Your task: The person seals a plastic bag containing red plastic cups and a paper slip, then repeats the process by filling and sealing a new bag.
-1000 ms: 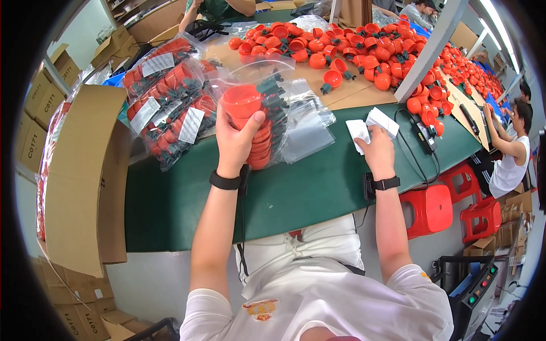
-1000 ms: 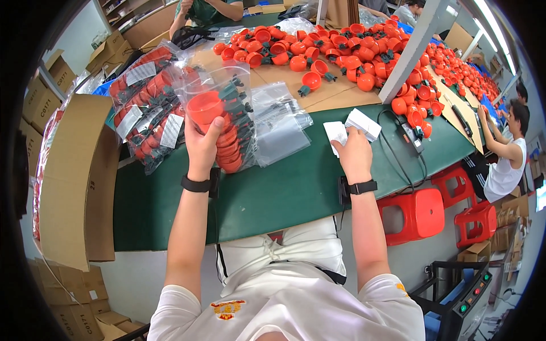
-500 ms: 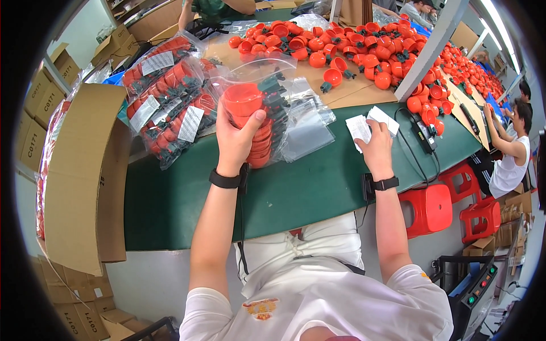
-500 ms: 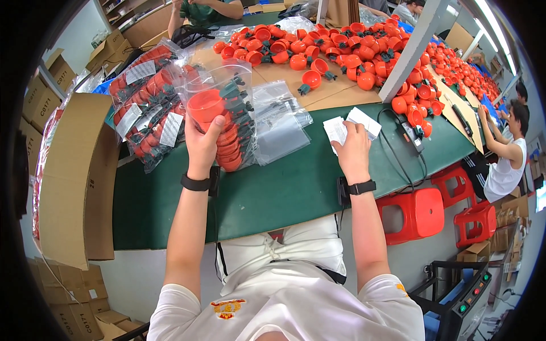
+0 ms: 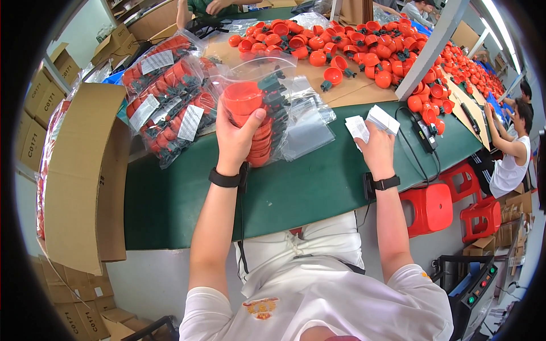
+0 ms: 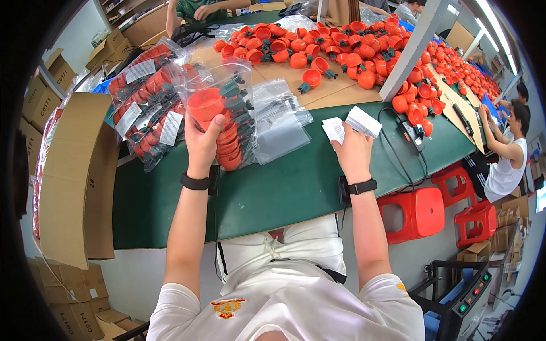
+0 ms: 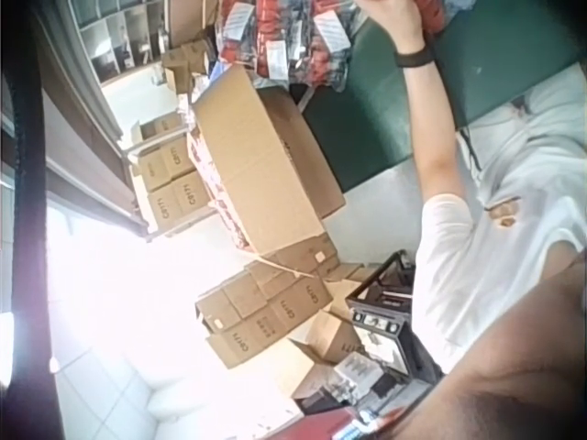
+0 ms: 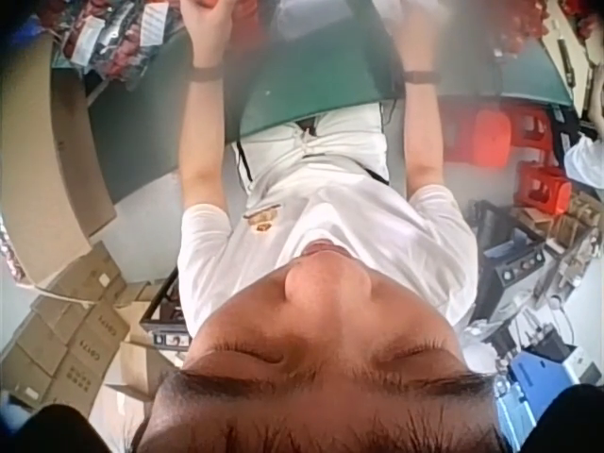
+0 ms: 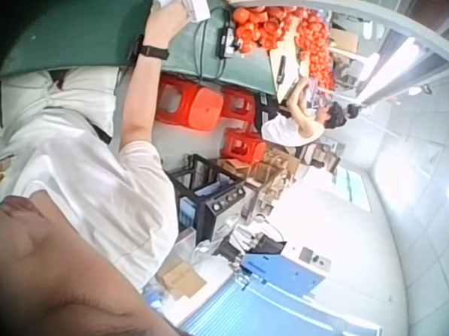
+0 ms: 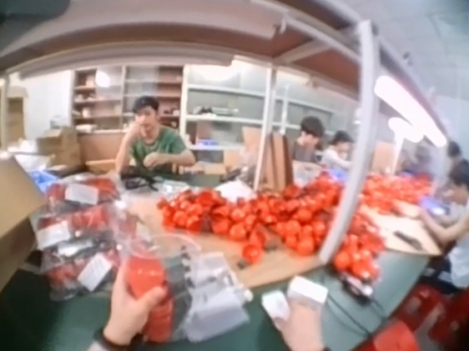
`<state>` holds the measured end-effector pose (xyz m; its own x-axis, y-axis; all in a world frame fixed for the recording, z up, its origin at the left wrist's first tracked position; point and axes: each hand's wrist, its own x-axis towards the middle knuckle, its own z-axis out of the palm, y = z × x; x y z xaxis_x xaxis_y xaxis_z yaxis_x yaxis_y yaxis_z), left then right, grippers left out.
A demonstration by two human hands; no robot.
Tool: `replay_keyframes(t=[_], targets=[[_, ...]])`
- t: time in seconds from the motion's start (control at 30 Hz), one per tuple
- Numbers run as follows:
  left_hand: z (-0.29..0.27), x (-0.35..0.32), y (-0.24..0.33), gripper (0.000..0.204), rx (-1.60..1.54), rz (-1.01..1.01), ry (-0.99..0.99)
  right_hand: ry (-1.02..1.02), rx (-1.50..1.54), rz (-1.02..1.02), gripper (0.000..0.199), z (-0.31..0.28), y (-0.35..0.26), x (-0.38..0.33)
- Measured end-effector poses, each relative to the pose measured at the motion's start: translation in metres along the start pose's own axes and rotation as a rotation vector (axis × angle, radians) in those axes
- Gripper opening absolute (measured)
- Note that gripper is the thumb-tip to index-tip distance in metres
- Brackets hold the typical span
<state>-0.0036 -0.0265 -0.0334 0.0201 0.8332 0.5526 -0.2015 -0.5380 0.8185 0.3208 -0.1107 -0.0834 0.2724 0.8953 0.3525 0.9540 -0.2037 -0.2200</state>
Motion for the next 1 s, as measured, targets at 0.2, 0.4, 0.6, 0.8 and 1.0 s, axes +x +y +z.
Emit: replay_keyframes(t=[0.2, 0.4, 0.6, 0.8, 1.0], targets=[[0.003, 0.0, 0.003, 0.056, -0.002, -0.002, -0.019, 0.141, -0.063, -0.069, 0.05, 0.005, 0.008, -0.003], [0.001, 0.0, 0.003, 0.056, -0.016, -0.013, -0.019, 0.058, 0.001, -0.031, 0.049, 0.005, 0.008, 0.0], [0.002, 0.0, 0.002, 0.056, -0.004, -0.001, -0.028, -0.065, 0.232, -0.029, 0.054, 0.009, 0.024, 0.013], [0.002, 0.0, 0.003, 0.056, -0.01, -0.009, -0.026, -0.157, 0.239, -0.082, 0.06, 0.003, 0.025, 0.025], [0.001, -0.001, 0.003, 0.056, -0.011, -0.009, -0.023, -0.183, 0.109, -0.084, 0.06, 0.002, 0.011, 0.023]])
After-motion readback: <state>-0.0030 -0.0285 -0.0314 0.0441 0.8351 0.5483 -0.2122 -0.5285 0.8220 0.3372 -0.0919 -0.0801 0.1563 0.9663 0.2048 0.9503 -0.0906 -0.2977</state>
